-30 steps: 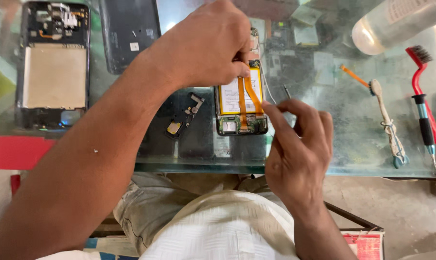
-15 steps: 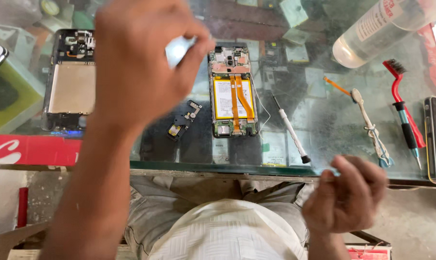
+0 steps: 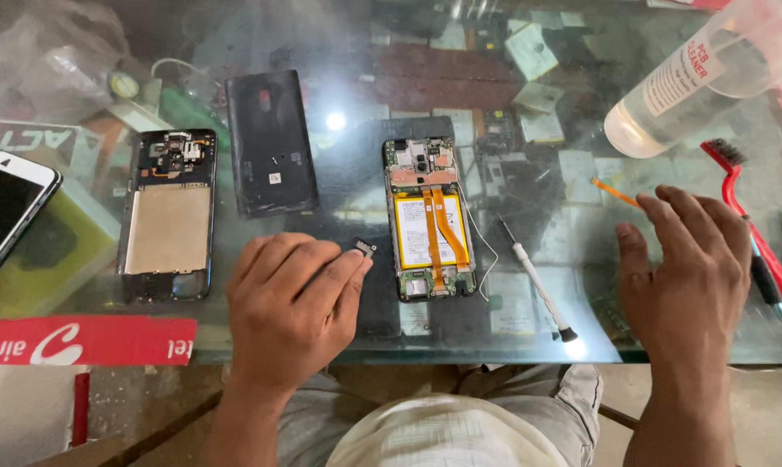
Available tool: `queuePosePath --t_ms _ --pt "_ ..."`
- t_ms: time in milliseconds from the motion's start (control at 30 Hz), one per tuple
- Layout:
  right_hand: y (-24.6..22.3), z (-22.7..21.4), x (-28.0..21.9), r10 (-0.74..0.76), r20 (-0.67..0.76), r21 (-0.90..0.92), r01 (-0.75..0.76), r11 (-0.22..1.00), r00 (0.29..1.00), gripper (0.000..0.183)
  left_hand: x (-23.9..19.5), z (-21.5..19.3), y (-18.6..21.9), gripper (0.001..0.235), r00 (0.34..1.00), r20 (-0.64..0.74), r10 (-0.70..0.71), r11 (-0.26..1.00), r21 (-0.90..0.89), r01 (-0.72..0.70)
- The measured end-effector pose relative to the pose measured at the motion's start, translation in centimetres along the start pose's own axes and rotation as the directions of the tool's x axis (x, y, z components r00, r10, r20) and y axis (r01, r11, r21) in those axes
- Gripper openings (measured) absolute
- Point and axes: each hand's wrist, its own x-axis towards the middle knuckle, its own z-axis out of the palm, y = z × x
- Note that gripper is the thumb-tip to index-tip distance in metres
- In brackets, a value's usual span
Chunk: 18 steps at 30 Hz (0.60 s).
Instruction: The person reassembles a disassembled smartphone on a glass table, connecting ribbon cables to the motherboard and battery area using a precision screwdriver and tweezers. The person secures the cables and adjusts internal components without closing the device.
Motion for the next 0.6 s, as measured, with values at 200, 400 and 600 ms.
queuePosePath --t_ms 200,400,600 --pt "0.04 0.18 0.12 0.058 0.069 -0.007 -0.058 0.998 0.996 0.026 0.16 -0.03 -0.13 0.016 1.0 -0.005 0.002 1.0 0.012 -0.002" --pt "-0.03 0.01 -0.1 0.125 0.047 0.054 -0.127 0.99 0.991 0.022 -0.23 -0.09 -0.1 0.016 1.0 0.001 -0.017 1.0 0.013 0.017" --pt "0.63 0.17 -0.72 0.438 0.018 0.245 -0.429 0.869 0.899 0.02 -0.42 -0.1 -0.01 0.016 0.999 0.013 -0.038 0.999 0.019 0.038"
